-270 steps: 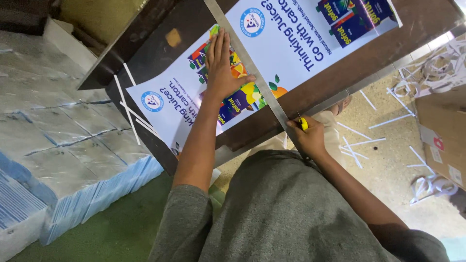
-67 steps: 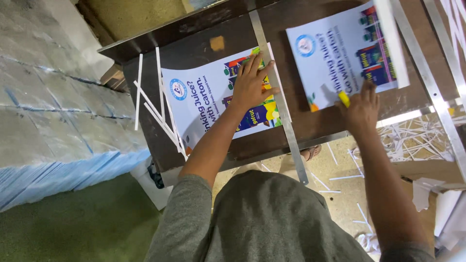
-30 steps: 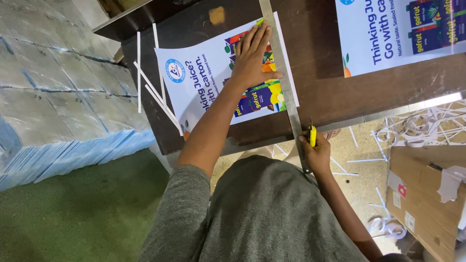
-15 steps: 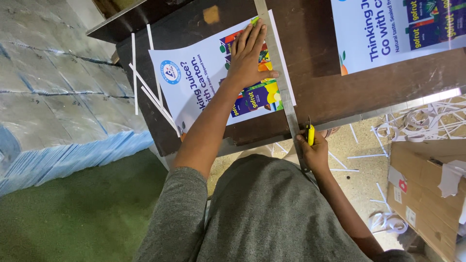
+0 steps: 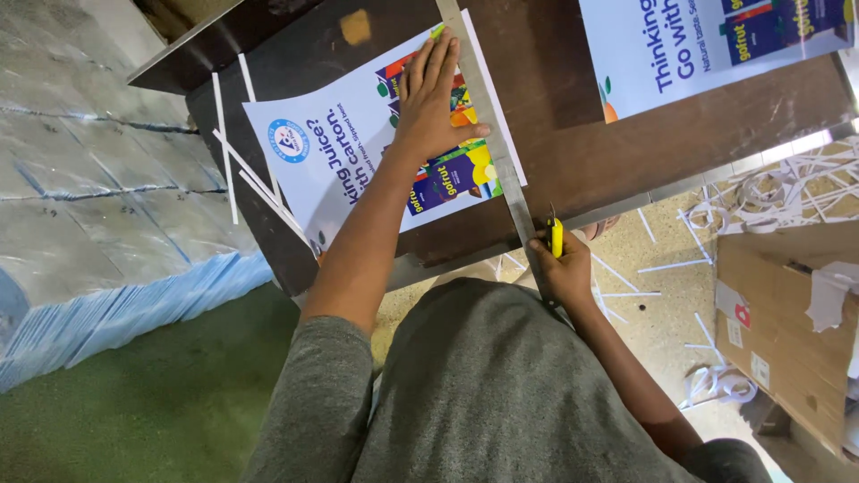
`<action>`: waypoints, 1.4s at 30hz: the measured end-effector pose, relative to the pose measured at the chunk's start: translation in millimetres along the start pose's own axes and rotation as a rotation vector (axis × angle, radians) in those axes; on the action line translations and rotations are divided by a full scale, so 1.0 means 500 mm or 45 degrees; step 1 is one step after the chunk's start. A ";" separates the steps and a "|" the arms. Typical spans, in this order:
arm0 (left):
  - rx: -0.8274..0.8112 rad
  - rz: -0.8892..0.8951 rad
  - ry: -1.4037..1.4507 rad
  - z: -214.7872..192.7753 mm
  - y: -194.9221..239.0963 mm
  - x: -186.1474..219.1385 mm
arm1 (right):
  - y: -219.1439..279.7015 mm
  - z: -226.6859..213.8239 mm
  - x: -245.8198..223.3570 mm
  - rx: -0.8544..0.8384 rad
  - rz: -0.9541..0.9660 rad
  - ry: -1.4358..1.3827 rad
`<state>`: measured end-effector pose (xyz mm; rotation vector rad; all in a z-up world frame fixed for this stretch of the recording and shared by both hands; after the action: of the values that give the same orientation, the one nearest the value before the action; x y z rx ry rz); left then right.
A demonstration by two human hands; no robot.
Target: Trimming printed sheets using a metal ruler and a utility knife on a workbench
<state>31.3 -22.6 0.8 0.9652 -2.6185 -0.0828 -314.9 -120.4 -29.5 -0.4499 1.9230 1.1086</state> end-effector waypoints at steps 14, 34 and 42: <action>0.022 -0.007 0.005 -0.008 0.001 0.006 | -0.009 0.000 0.017 -0.079 -0.148 -0.056; 0.024 -0.006 -0.007 -0.015 0.001 0.009 | -0.010 -0.005 0.009 -0.081 -0.154 0.035; -0.106 -0.091 -0.168 -0.046 -0.018 0.039 | -0.030 -0.045 -0.066 0.119 -0.352 0.693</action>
<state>31.0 -40.5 26.6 1.0573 -2.6750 -0.2797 -297.4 -150.7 -5.2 -1.0126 2.2722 0.7582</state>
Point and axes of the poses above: each hand's wrist, its own y-axis away from the middle knuckle, its own z-axis out of the palm, x = y × z, the point moved 4 cm from there along -y, towards the middle knuckle, and after that the axes turned 3 degrees about -x, right-handed, at the moved point
